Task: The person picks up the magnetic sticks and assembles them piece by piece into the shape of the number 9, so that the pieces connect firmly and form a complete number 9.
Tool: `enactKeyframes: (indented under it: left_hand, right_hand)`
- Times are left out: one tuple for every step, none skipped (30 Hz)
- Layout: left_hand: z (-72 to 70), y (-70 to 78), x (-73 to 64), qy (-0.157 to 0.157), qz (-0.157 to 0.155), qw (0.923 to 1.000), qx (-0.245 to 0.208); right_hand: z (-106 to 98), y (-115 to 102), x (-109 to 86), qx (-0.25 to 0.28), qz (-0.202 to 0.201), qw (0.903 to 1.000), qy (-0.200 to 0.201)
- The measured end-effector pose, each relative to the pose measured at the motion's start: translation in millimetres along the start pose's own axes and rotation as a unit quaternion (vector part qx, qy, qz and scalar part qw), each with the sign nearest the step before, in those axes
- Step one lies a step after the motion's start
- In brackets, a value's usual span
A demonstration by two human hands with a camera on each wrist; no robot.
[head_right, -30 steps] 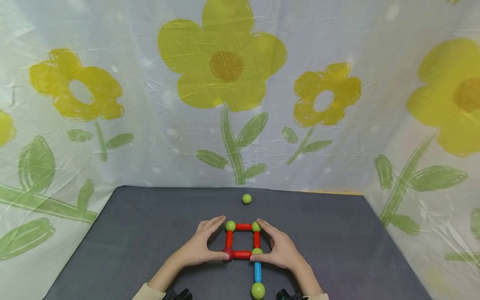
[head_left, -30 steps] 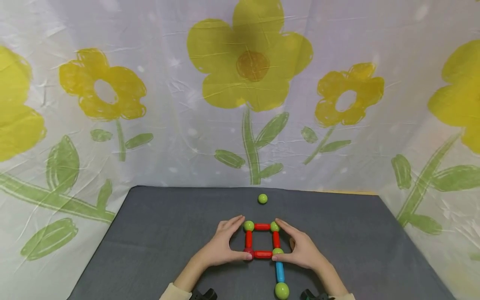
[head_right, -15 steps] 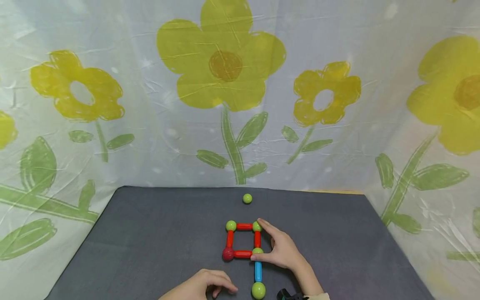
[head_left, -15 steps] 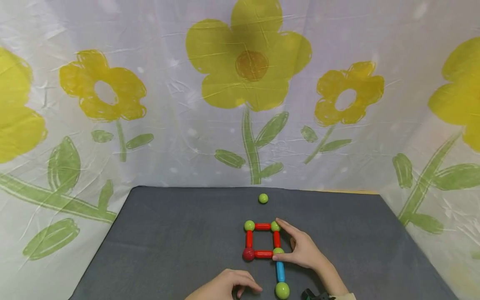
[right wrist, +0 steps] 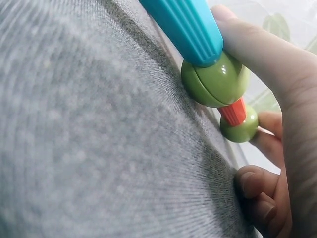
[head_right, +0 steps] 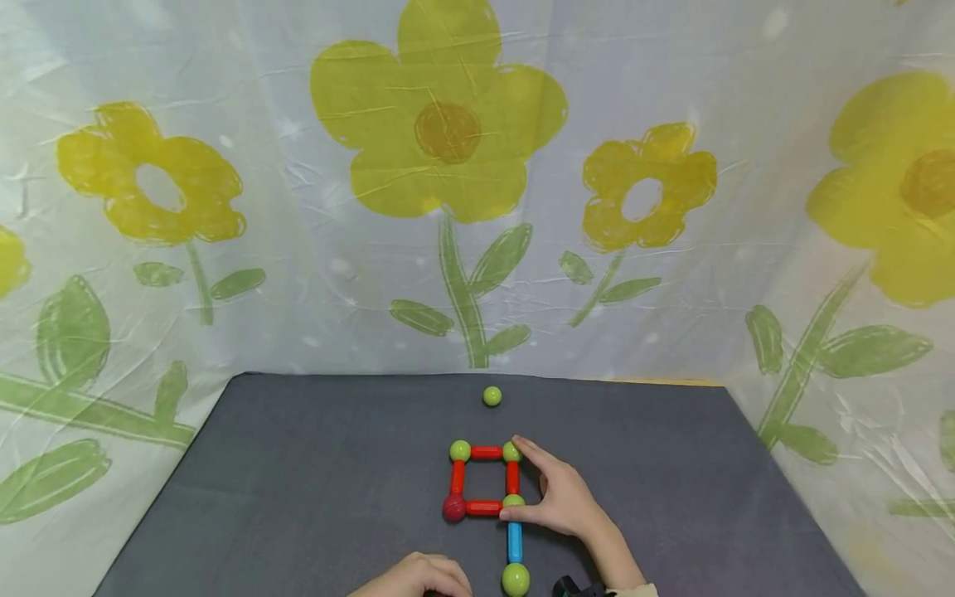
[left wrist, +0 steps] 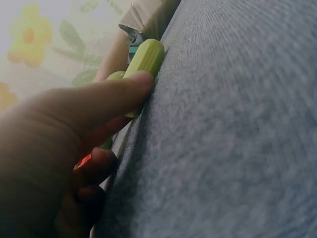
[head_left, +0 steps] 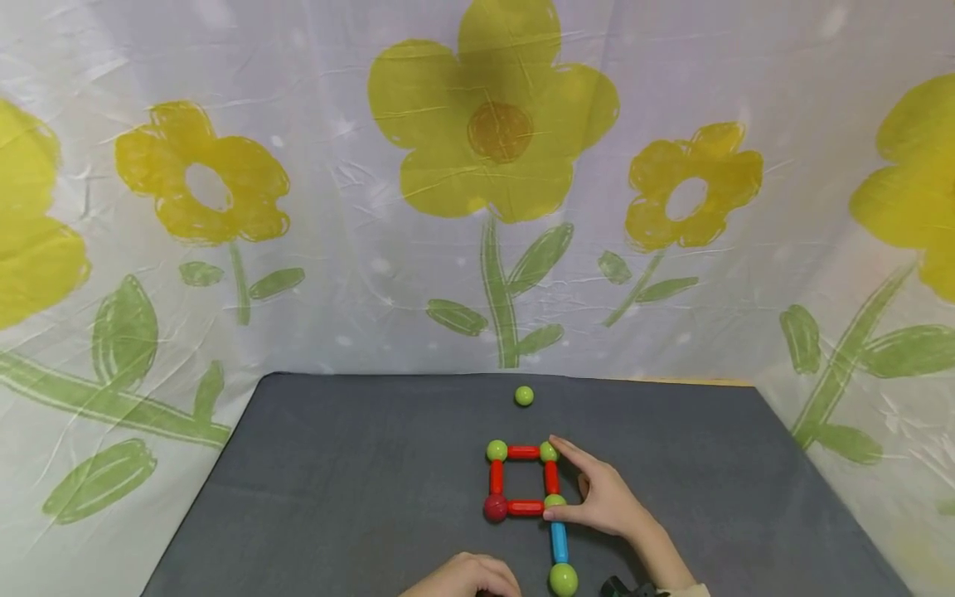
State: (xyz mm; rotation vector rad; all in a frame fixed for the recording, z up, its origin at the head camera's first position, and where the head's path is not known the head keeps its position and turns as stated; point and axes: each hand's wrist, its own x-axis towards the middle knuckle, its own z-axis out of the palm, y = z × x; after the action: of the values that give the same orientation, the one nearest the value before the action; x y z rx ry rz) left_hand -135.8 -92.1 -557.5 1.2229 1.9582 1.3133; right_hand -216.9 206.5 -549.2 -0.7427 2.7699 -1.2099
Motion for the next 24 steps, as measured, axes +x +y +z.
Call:
enactKeyframes:
  left_hand:
    - [0.0,-0.2,0.3,0.000,-0.001,1.0000,0.000]
    - [-0.4,-0.3,0.3,-0.001,-0.001,1.0000,0.001]
    - [-0.6,-0.4,0.4,-0.001,-0.002,1.0000,0.001]
    - [-1.0,-0.4,0.3,-0.002,-0.005,1.0000,-0.003]
    - [-1.2,-0.7,0.3,-0.003,-0.008,0.9999,-0.008]
    - [-1.3,-0.8,0.2,-0.002,-0.009,0.9999,-0.010]
    - [-1.4,-1.1,0.0,-0.002,-0.009,0.9999,-0.010]
    - [-1.6,-1.2,-0.3,-0.001,-0.008,0.9999,-0.011]
    - [-1.4,-1.3,-0.6,0.002,-0.008,0.9999,-0.015]
    - [-1.1,-1.5,-1.3,0.006,-0.006,0.9997,-0.021]
    - [-0.8,-1.7,-2.0,0.012,-0.004,0.9996,-0.026]
    - [-0.7,-1.6,-2.5,0.021,0.000,0.9994,-0.026]
    - [-0.4,-1.5,-3.0,0.030,0.002,0.9992,-0.027]
    - [-0.1,-1.1,-3.4,0.042,0.002,0.9986,-0.031]
    - [0.1,-0.8,-3.6,0.056,-0.001,0.9978,-0.034]
    - [0.3,0.1,-3.8,0.070,-0.007,0.9968,-0.038]
    - [0.3,1.1,-4.0,0.085,-0.015,0.9955,-0.038]
    - [0.4,2.0,-4.1,0.100,-0.024,0.9940,-0.036]
    - [0.6,3.1,-4.2,0.114,-0.036,0.9922,-0.037]
    - [0.8,4.4,-4.4,0.126,-0.049,0.9901,-0.038]
    - [1.0,6.0,-4.3,0.137,-0.063,0.9880,-0.034]
    - [1.3,7.4,-4.3,0.146,-0.074,0.9861,-0.027]
    - [1.6,8.6,-4.2,0.154,-0.087,0.9840,-0.021]
    - [2.1,9.8,-4.1,0.160,-0.099,0.9821,-0.015]
  right_hand:
    - [-0.3,-0.2,0.1,0.000,0.000,1.0000,0.000]
    - [-0.5,-0.3,0.2,0.001,0.000,1.0000,0.001]
    - [-0.5,-0.3,0.3,0.002,-0.002,1.0000,0.001]
    - [-0.5,-0.3,0.4,0.002,-0.002,1.0000,0.001]
    - [-0.3,-0.1,0.6,0.001,-0.003,1.0000,0.001]
    - [-0.2,0.0,0.6,0.001,-0.005,1.0000,0.002]
    - [0.0,0.3,0.7,0.000,-0.006,1.0000,0.002]
    - [0.1,0.6,0.6,-0.001,-0.006,1.0000,0.003]
    - [0.1,0.7,0.6,0.000,-0.007,1.0000,0.003]
    - [0.3,0.7,0.8,0.000,-0.007,1.0000,0.003]
    - [0.5,0.8,1.0,-0.001,-0.009,1.0000,0.004]
    - [0.3,0.6,1.1,0.000,-0.009,0.9999,0.004]
    - [0.3,0.7,1.3,0.000,-0.008,1.0000,0.004]
    - [0.2,0.6,1.3,-0.001,-0.007,1.0000,0.004]
    - [-0.1,0.5,1.3,0.000,-0.006,1.0000,0.004]
    - [-0.2,0.3,1.4,-0.001,-0.004,1.0000,0.004]
    - [-0.4,0.0,1.3,-0.002,-0.003,1.0000,0.003]
    - [-0.4,0.1,1.3,-0.002,-0.001,1.0000,0.003]
    - [-0.4,-0.2,1.2,-0.003,0.000,1.0000,0.002]
    - [-0.3,-0.3,1.0,-0.004,0.000,1.0000,0.001]
    - [-0.2,-0.3,0.9,-0.004,0.000,1.0000,0.001]
    - [0.0,-0.5,0.9,-0.005,0.001,1.0000,0.001]
    - [0.2,-0.4,0.9,-0.005,0.002,1.0000,0.001]
    - [0.4,-0.5,0.8,-0.006,0.002,1.0000,0.001]
